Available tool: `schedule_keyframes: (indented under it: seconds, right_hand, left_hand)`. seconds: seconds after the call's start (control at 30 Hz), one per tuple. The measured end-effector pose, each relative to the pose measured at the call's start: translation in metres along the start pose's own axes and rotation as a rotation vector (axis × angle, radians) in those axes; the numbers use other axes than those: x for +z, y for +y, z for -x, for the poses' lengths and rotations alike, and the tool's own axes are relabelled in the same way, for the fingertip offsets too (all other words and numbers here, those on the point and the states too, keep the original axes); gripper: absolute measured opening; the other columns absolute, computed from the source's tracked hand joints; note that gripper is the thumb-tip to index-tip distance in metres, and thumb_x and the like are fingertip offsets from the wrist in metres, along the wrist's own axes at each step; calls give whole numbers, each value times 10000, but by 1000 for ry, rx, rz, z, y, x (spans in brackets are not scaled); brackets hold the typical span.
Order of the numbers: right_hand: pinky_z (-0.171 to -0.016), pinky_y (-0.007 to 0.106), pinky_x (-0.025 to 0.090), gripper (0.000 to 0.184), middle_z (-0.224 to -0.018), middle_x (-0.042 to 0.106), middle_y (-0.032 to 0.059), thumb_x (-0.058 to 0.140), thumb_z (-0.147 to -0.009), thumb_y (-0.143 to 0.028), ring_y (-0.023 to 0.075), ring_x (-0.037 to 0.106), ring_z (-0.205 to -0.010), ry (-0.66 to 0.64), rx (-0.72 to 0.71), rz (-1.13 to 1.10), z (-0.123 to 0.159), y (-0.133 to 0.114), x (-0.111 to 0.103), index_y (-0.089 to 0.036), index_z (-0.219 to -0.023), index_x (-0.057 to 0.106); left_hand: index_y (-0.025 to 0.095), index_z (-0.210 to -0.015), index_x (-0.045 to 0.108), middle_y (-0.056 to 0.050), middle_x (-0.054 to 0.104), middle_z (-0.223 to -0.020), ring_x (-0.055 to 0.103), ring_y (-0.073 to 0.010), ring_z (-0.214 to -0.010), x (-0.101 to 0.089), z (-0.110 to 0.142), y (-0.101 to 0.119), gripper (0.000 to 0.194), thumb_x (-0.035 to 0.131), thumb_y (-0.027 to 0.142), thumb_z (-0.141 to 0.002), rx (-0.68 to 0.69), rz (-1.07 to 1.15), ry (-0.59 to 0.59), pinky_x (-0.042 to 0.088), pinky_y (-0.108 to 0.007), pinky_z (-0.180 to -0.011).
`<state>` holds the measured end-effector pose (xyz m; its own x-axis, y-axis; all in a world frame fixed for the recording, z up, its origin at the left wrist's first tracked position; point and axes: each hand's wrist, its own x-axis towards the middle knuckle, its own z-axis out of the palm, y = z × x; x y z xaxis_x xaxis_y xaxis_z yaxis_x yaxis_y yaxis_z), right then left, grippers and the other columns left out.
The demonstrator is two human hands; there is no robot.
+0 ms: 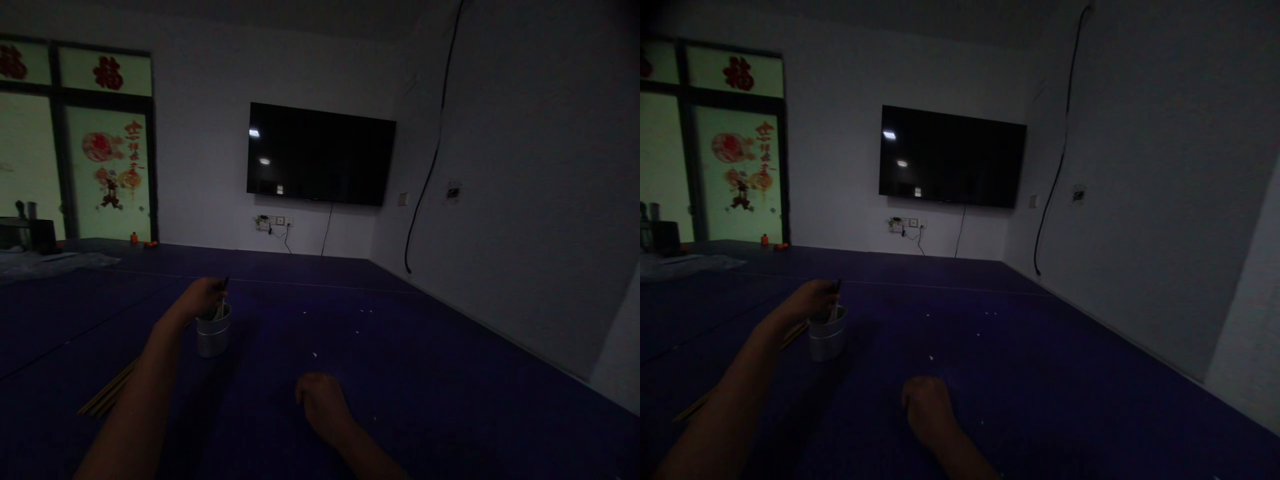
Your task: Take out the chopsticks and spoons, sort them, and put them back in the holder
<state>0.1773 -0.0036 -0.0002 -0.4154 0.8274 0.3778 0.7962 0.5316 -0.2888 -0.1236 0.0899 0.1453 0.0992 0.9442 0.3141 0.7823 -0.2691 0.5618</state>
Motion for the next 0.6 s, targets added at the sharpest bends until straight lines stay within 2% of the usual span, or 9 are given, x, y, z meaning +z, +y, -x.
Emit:
schedule_keyframes:
  seconds: [0.13,0.27,0.37,0.47,0.53,0.6]
  right_hand:
    - [-635,216,392,320,-711,686,18,420,-641,10,134,614,-677,13,-20,1,0,3,3,-179,-687,675]
    - [-633,219,394,319,-711,687,18,415,-652,8,136,618,-673,12,-18,-2,0,4,4,-181,-689,669]
    - [-636,220,396,315,-707,683,16,411,-657,8,135,618,-670,16,-16,-6,1,4,3,-182,-678,662]
    - [-644,216,396,316,-708,678,13,411,-644,12,131,611,-673,17,-25,-12,1,4,2,-179,-677,660]
    - [-643,212,394,315,-708,677,13,410,-636,15,128,611,-674,7,-23,-15,1,3,1,-177,-672,657]
    - [-639,209,392,317,-708,679,11,410,-636,16,128,614,-678,-5,-14,-10,1,2,-1,-179,-673,657]
  left_hand:
    - [188,-737,530,-39,631,-678,633,-207,-714,-14,6,2,199,480,376,-695,52,46,100,462,-277,-656]
    - [164,-816,561,-68,669,-769,650,-216,-758,-31,17,9,272,477,406,-722,63,54,276,482,-287,-696]
    - [134,-907,581,-93,686,-868,646,-212,-808,-47,31,22,352,448,432,-774,13,-14,450,482,-278,-725]
    - [114,-1000,583,-107,680,-961,636,-221,-861,-64,45,31,373,428,397,-812,-90,-167,558,472,-282,-756]
    - [108,-1012,592,-122,675,-993,628,-254,-912,-75,50,25,354,419,350,-823,-185,-302,548,467,-308,-774]
    - [113,-948,622,-132,680,-970,621,-290,-938,-82,50,7,301,429,297,-809,-265,-410,476,462,-341,-788]
